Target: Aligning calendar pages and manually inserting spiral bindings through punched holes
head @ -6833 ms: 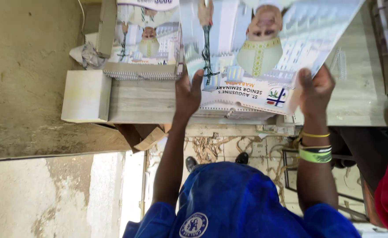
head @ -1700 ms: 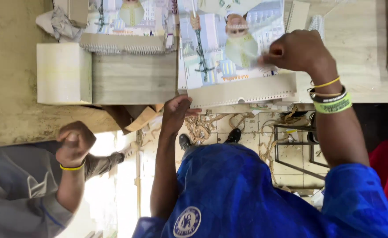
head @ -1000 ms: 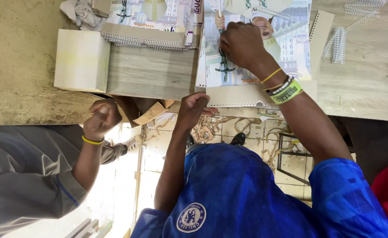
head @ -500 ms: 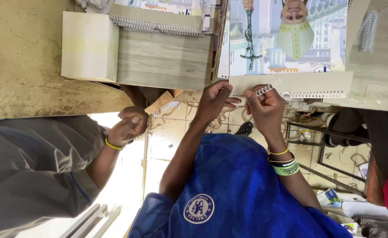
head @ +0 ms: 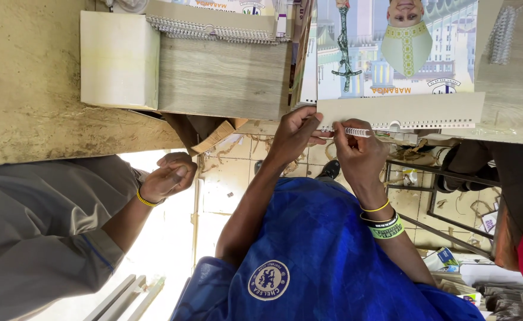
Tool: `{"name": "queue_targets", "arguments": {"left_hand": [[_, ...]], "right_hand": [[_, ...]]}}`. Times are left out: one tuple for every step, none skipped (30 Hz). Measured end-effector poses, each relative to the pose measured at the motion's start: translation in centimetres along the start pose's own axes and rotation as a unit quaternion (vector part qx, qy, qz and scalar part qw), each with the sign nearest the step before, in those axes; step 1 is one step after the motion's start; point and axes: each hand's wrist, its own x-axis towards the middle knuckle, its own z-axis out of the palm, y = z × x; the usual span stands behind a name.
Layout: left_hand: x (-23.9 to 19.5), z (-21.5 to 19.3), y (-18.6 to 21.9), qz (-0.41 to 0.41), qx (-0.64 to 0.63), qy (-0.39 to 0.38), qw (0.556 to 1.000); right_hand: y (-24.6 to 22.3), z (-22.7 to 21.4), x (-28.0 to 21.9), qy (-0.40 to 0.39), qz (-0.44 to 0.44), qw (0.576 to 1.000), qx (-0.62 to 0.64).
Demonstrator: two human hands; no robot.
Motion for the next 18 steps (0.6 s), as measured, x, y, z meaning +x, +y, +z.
{"name": "queue_targets", "arguments": {"left_hand": [[-0.1, 0.2, 0.5, -0.001, 0.001, -0.002, 1.0], [-0.3, 0.3, 1.0, -0.009, 0.022, -0.006, 1.0], [-0.5, 0.5, 1.4, -0.019, 0.042, -0.01, 0.999], [-0.6, 0.5, 1.1, -0.021, 0.043, -0.013, 0.999], [-0.5, 0.5, 0.8, -0.019, 0.04, -0.002, 0.999], [-0.3, 0.5, 0.6, -0.018, 0.036, 0.008, 0.999], [-0.2, 0.4, 0.3, -0.018, 0.036, 0.008, 0.999], [-0.2, 0.3, -0.1, -0.017, 0.04, 0.015, 0.999], [0.0, 0.2, -0.4, -0.016, 0.045, 0.022, 0.999], [-0.1, 0.2, -0.3, -0.016, 0.046, 0.021, 0.999], [-0.1, 0.2, -0.3, -0.018, 0.067, 0.03, 0.997], [-0.1, 0.3, -0.4, -0.019, 0.089, 0.038, 0.995], [-0.2, 0.8, 0.4, -0.022, 0.089, 0.031, 0.995], [-0.4, 1.2, 1.1, -0.021, 0.097, 0.045, 0.994], [-0.8, 1.5, 1.8, -0.02, 0.105, 0.063, 0.992], [-1.0, 1.7, 1.4, -0.023, 0.105, 0.062, 0.992], [-0.9, 1.7, 1.2, -0.015, 0.107, 0.073, 0.991], [-0.8, 1.7, 1.0, -0.007, 0.11, 0.083, 0.99]], "right_hand": [[-0.4, -0.2, 0.2, 0.002, 0.001, 1.0, -0.001], [-0.8, -0.4, 0.4, -0.029, 0.022, 0.999, -0.013], [-1.2, -0.7, 0.5, -0.061, 0.045, 0.997, -0.025], [0.7, -1.0, -0.2, -0.059, 0.047, 0.997, -0.026], [2.8, -1.3, -0.7, -0.033, 0.069, 0.997, -0.001], [4.8, -1.6, -1.2, -0.007, 0.091, 0.996, 0.025], [6.8, -2.5, -2.1, -0.007, 0.091, 0.996, 0.025], [8.9, -3.3, -3.0, 0.029, 0.123, 0.99, 0.065], [10.9, -4.0, -3.9, 0.066, 0.154, 0.98, 0.107], [7.2, -4.1, -3.2, 0.067, 0.154, 0.98, 0.107], [3.5, -4.2, -2.5, -0.048, 0.242, 0.946, 0.211], [-0.1, -4.3, -1.9, -0.163, 0.318, 0.881, 0.31], [1.2, -3.0, -1.9, -0.156, 0.321, 0.882, 0.308], [2.5, -1.6, -1.9, -0.119, 0.332, 0.855, 0.381], [3.7, -0.2, -2.0, -0.086, 0.341, 0.819, 0.453], [5.9, 0.4, -2.7, -0.085, 0.343, 0.819, 0.452], [8.2, 1.3, -3.0, -0.032, 0.34, 0.81, 0.476], [10.3, 2.2, -3.3, 0.021, 0.337, 0.799, 0.498]]}}
